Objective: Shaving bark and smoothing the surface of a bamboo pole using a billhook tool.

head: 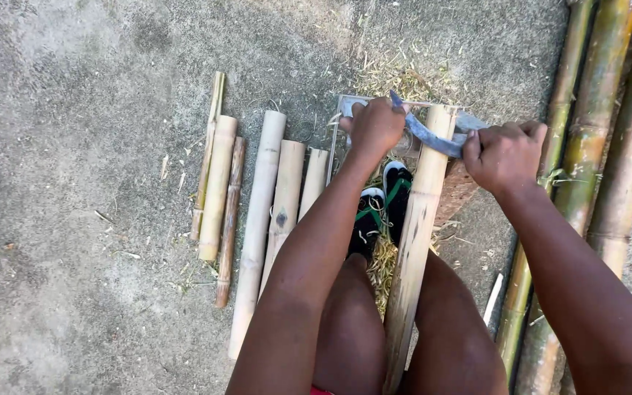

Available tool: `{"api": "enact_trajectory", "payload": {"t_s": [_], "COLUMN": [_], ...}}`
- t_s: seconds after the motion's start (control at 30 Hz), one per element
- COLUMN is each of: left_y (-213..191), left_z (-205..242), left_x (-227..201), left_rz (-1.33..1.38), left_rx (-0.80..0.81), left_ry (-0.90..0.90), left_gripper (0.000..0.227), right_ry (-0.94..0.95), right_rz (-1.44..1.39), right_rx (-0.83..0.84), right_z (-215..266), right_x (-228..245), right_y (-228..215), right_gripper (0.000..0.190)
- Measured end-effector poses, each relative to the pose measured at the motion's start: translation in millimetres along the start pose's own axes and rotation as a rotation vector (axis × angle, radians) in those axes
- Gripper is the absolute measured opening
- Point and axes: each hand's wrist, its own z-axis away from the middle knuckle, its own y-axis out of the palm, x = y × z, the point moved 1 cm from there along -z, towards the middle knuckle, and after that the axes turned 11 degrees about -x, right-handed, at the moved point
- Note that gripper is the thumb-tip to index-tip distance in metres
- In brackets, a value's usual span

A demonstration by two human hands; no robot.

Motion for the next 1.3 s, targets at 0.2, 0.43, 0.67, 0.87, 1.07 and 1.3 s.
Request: {"api": "enact_trajectory", "payload": {"t_s": [0.2, 0.43, 0.67, 0.87, 1.07, 1.3], "left_y": [3.3, 38.1, 32.7, 49.7, 21.4, -12.4], "left_z": [-7.4, -8.0, -14.1, -47.4, -33.0, 17.3], "left_x": [-7.9, -8.6, -25.8, -37.2, -33.6, -12.3], "left_rz": [0.034, 0.007, 0.016, 0.089, 0.068, -0.018], "left_rx": [-0.039, -0.051, 0.048, 0.122, 0.142, 0.031], "left_ry": [-0.051, -0.005, -0.071, -0.142, -0.102, 0.011], "left_gripper": [0.033, 0.033, 0.035, 0.036, 0.037, 0.035], "right_ry": [0.012, -0.234, -0.255, -0.255, -0.056, -0.041], "right_rz": [0.226, 0.418, 0.555, 0.631, 0.441, 0.003], "right_rx": [0.324, 0.220, 0.427, 0.407, 0.472, -0.026], "right_z": [-41.9, -72.0, -109.3, -124.5, -89.2, 5.9], "right_x": [7.1, 0.1, 7.2, 2.1, -7.3, -8.0], "right_y": [-22.5, -52.0, -58.3, -48.9, -43.5, 0.4], "right_gripper": [0.044, 0.054, 0.063, 0.057, 0.059, 0.045]}}
